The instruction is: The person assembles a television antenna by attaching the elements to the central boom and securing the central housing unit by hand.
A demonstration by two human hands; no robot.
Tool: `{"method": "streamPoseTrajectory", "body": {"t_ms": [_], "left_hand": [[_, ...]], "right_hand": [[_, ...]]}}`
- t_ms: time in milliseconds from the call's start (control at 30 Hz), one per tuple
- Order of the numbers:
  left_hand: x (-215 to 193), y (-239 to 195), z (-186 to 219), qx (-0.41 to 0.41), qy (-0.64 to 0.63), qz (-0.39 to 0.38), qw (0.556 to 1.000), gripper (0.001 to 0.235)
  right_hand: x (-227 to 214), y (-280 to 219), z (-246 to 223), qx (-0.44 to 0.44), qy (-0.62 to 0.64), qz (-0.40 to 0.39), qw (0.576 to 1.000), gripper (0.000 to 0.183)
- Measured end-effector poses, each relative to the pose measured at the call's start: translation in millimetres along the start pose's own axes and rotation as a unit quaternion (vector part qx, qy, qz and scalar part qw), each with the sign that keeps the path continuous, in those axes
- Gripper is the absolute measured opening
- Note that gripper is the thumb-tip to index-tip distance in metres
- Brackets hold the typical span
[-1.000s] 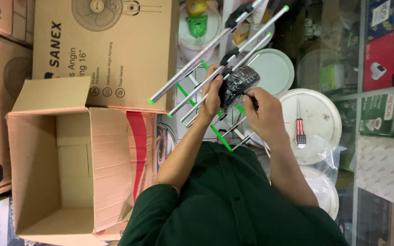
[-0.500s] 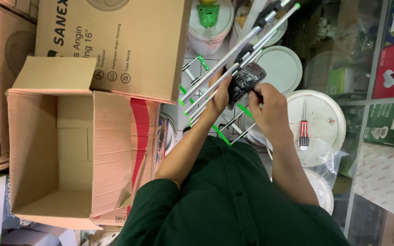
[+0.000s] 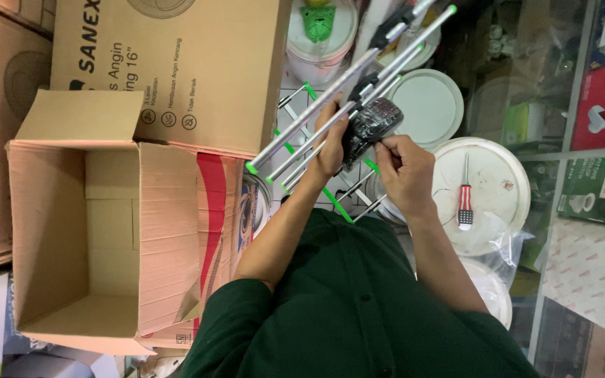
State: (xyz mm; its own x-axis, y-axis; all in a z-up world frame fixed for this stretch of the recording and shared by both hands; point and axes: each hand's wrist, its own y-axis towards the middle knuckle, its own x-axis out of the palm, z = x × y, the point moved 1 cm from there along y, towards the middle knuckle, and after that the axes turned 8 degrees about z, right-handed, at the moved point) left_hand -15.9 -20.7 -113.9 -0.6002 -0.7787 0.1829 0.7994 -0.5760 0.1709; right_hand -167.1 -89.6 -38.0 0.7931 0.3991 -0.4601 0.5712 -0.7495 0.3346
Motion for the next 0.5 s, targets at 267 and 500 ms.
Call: {"method": "streamPoseTrajectory", "body": {"t_ms": [267, 500], "left_hand": [[-3.8, 2.4, 3.8, 0.023, -0.076, 0.002, 0.997, 0.03], [8.3, -2.1, -11.1, 0.034, -0.036, 0.043, 0.998, 0.037]], "right_hand": [[-14.9, 14.5, -17.3, -0.107, -0.135, -0.072, 0.982, 0.008], [-21.5, 19.1, -38.0, -0.192, -0.302, -0.01, 0.934, 0.011]]}}
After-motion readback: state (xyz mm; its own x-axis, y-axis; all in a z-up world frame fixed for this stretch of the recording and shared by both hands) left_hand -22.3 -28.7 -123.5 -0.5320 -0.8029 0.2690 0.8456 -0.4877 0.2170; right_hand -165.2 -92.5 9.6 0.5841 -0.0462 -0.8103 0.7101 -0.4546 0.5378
